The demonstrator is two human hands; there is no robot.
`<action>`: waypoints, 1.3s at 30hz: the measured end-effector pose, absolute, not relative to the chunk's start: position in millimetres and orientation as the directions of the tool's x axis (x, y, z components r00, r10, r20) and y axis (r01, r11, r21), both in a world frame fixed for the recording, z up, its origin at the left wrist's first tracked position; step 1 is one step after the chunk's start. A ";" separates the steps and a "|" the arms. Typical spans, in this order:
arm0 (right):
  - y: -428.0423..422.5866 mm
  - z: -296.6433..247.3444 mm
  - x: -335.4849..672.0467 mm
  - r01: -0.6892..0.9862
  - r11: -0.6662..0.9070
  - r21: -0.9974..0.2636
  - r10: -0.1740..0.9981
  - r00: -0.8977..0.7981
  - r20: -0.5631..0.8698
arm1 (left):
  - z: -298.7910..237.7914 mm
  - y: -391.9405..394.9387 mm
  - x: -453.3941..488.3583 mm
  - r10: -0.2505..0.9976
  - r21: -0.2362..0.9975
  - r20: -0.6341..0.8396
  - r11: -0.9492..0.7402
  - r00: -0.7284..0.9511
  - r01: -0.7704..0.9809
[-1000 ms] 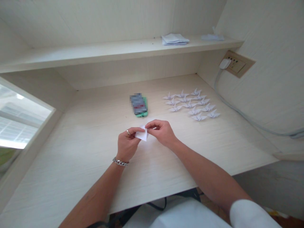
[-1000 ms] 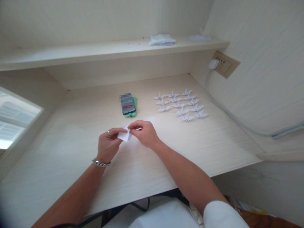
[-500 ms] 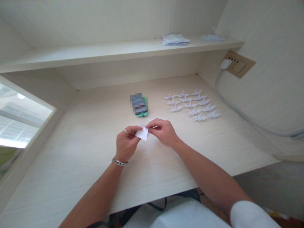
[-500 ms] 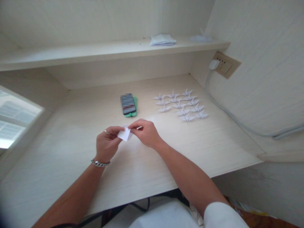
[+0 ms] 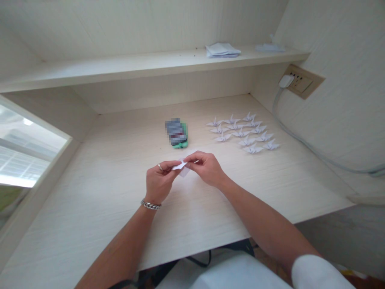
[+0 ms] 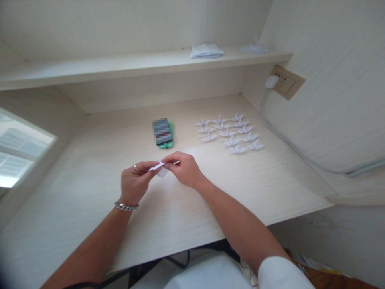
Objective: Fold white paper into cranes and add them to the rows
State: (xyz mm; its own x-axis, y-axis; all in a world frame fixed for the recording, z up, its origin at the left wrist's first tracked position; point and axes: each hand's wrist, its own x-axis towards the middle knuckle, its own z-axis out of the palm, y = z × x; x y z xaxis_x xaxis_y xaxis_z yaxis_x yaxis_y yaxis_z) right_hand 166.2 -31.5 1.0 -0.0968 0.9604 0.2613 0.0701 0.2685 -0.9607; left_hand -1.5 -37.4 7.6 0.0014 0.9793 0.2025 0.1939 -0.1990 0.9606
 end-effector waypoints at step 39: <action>-34.7 3.8 164.6 0.373 0.177 -0.911 0.984 -0.048 0.172 | -1.1 -32.4 3.0 0.951 0.943 -0.106 0.188 0.289 -0.274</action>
